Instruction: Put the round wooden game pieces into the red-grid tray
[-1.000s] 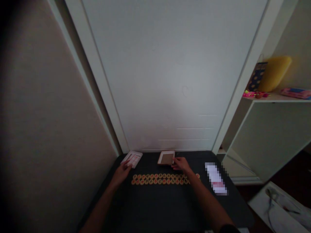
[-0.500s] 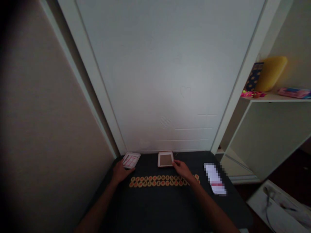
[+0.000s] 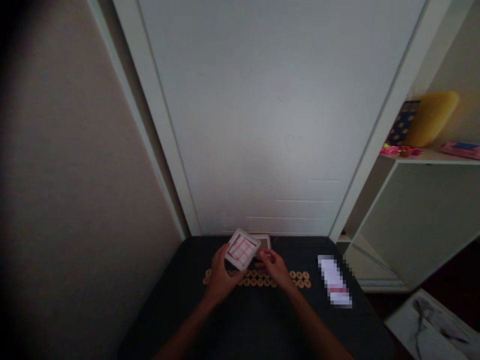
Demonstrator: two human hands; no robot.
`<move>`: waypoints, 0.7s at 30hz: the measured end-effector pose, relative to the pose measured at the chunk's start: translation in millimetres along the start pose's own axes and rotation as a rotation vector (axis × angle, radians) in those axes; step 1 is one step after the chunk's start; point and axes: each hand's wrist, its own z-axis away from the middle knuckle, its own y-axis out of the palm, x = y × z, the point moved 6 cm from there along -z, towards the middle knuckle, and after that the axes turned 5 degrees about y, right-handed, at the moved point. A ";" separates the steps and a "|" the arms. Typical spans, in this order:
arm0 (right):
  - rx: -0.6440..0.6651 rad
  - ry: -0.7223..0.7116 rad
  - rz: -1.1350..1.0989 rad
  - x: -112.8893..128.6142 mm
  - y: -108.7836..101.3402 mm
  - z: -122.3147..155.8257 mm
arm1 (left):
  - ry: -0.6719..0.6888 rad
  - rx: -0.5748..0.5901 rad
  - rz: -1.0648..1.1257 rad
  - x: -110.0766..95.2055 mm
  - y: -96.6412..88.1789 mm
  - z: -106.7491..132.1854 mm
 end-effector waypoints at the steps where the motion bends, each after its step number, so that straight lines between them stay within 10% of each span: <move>1: -0.001 -0.001 -0.007 -0.4 2.9 1.9 | 0.001 0.010 0.030 -13.1 8.7 10.2; 7: 0.013 0.005 0.008 5.4 -14.7 27.2 | -0.100 0.086 0.156 -43.7 22.0 49.2; 21: 0.258 0.182 0.108 -42.6 -14.0 111.5 | -0.011 0.542 0.265 -21.3 14.1 103.8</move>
